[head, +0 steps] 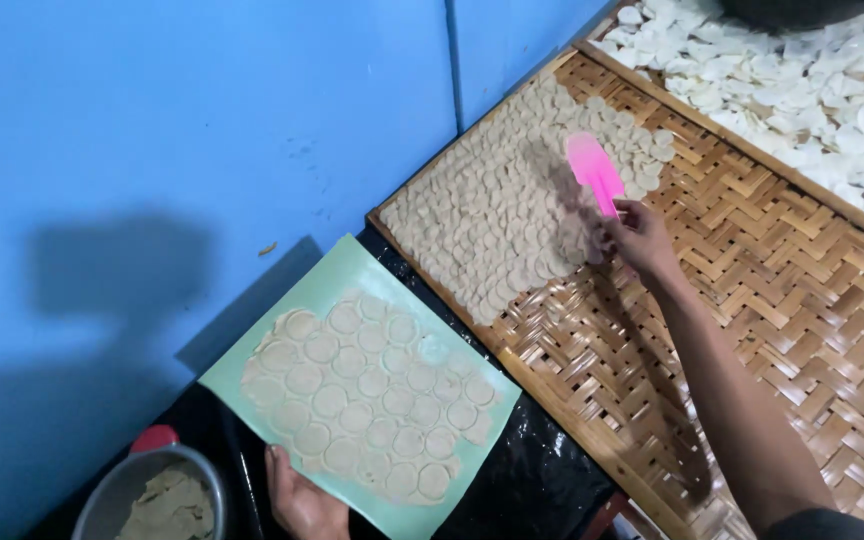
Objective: Cutting circular shapes out of flattened dough using a stamp cutter and transferring them to a woven tray using a spatula.
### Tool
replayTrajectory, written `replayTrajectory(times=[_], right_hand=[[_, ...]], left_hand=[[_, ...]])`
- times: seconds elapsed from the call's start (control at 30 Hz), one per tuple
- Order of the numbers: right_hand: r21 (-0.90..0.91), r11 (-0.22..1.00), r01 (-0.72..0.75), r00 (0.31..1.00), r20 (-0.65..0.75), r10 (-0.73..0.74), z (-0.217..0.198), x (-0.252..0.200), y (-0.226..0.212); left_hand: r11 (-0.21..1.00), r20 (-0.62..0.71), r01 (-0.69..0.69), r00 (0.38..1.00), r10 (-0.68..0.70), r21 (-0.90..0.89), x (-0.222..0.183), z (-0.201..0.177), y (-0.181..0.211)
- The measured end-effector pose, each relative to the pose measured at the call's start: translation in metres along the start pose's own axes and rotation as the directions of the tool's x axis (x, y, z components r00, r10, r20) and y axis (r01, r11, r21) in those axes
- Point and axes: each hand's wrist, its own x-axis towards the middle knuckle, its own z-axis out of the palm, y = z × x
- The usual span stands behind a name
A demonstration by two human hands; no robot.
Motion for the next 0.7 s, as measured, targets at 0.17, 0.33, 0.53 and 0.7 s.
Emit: replayTrajectory(times=[0.17, 0.33, 0.53, 0.7], right_hand=[[0.078, 0.997, -0.018, 1.0, -0.019, 0.019, -0.009, 0.046, -0.059], [0.024, 0.999, -0.025, 0.998, -0.056, 0.026, -0.013, 0.123, -0.049], [-0.163, 0.987, -0.014, 0.979, -0.204, -0.02, -0.003, 0.19, -0.039], [-0.428, 0.892, 0.146, 0.938, -0.228, -0.263, 0.005, 0.214, -0.028]], left_hand=[[0.999, 0.04, 0.032, 0.999, -0.031, -0.02, 0.002, 0.027, -0.003], [0.997, 0.052, 0.07, 0.996, -0.071, 0.023, 0.007, 0.061, -0.06], [0.958, -0.095, 0.281, 0.957, -0.275, 0.058, 0.024, 0.091, -0.112], [0.966, 0.103, 0.235, 0.964, -0.246, 0.104, 0.034, 0.1, -0.126]])
